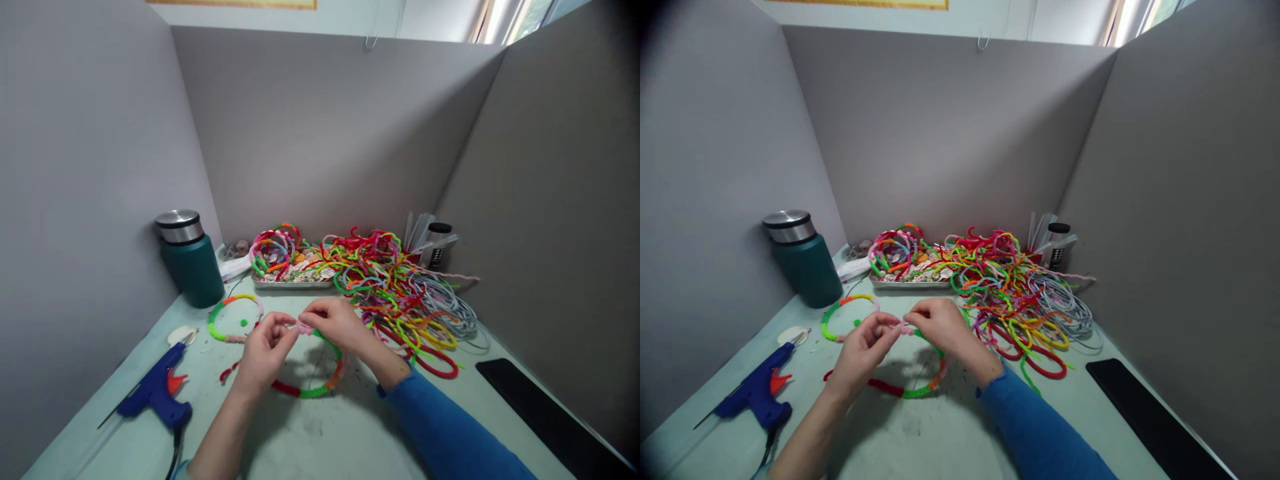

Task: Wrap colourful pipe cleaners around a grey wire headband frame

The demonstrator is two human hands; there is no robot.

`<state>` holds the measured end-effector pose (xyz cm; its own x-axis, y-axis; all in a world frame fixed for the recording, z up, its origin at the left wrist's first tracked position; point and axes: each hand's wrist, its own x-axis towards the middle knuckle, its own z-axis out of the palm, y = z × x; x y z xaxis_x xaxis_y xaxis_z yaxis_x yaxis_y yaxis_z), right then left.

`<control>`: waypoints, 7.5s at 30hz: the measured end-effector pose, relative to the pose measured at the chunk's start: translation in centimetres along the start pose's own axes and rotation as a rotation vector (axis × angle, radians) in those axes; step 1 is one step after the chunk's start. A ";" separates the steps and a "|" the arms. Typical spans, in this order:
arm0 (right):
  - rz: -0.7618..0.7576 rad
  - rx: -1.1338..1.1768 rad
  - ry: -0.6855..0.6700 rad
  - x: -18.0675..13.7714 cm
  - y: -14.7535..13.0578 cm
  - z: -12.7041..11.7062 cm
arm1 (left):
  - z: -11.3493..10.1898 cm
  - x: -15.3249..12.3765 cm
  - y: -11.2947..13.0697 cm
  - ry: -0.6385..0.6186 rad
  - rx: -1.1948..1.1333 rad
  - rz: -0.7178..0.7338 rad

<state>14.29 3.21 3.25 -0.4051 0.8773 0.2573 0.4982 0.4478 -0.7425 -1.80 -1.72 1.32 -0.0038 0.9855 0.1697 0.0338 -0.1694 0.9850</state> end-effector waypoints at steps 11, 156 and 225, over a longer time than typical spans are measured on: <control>0.051 -0.065 -0.027 0.4 0.9 0.1 | 0.1 0.6 -0.5 0.035 0.097 0.020; -0.166 -0.461 -0.066 -2.2 -3.5 1.9 | -1.1 1.2 -0.9 0.254 -0.162 -0.256; -0.169 -0.425 -0.134 -2.4 -4.1 1.3 | -0.8 1.2 -0.7 0.256 -0.113 -0.257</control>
<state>12.20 -0.95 4.84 -0.5886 0.7689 0.2498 0.6753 0.6375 -0.3709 -2.68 -0.44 0.89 -0.2482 0.9641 -0.0947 -0.1109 0.0688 0.9915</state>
